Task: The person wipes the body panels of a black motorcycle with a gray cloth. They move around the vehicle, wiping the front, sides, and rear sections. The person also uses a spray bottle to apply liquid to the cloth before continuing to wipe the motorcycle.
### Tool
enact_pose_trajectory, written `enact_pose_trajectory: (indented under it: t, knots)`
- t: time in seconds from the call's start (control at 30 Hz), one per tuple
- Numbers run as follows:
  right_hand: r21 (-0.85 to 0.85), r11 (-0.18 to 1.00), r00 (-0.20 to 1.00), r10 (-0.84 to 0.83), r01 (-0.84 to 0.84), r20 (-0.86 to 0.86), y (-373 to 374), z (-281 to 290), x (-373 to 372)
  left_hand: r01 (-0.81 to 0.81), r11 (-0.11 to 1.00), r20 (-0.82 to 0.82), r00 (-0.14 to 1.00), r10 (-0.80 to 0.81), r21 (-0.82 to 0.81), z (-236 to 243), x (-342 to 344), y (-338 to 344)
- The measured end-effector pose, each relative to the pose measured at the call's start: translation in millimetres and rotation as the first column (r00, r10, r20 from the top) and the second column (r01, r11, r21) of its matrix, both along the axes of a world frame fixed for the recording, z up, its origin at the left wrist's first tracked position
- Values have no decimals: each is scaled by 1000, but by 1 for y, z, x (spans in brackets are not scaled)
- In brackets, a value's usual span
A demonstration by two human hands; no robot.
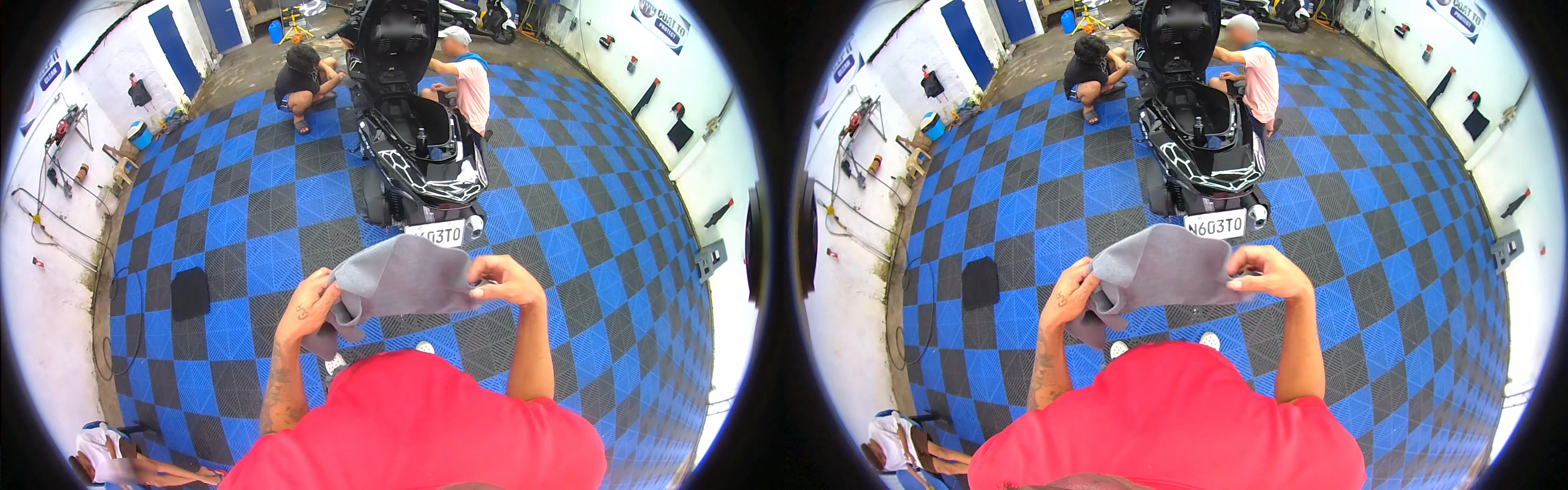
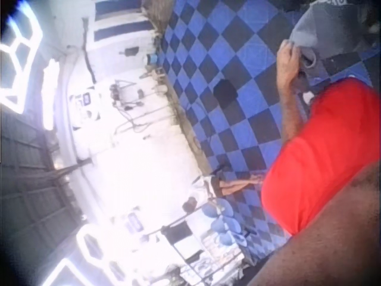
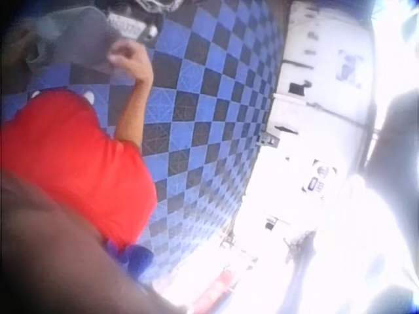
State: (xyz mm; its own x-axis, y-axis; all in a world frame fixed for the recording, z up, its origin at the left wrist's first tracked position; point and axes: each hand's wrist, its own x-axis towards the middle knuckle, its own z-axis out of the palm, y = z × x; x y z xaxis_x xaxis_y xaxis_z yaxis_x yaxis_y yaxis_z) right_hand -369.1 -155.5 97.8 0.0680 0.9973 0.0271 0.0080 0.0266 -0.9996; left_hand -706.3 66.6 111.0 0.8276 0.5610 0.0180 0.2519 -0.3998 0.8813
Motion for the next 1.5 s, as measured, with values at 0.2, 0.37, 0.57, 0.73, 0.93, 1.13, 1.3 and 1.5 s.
enact_pose_trajectory:
  t: [0.2,0.37,0.57,0.73,0.93,1.13,1.3,1.5]
  knots:
    - [127,985,981,95,-117,166,125,-71,-158,287,958,-66,956,-285,16,19,-47,13]
    - [-208,920,835,390,-334,388,161,-100,-237,295,954,197,940,-280,-53,47,-125,39]
    - [-40,949,870,-270,314,411,152,-52,-187,-360,900,221,883,413,-244,37,-202,108]
    - [77,985,956,168,-153,-242,92,25,-156,-350,880,392,797,460,-322,31,-200,117]
    - [-273,844,881,-399,462,255,216,-71,-194,-185,794,369,809,458,-580,26,-193,119]
    - [-328,933,948,38,-147,-317,289,-154,-328,-172,827,395,814,425,-535,21,-197,154]
    - [-22,994,717,-90,104,-692,281,-66,-198,-338,786,408,710,574,-517,24,-210,208]
    - [-148,967,700,-252,207,-668,277,-39,-121,-347,885,242,871,427,-311,35,-136,249]
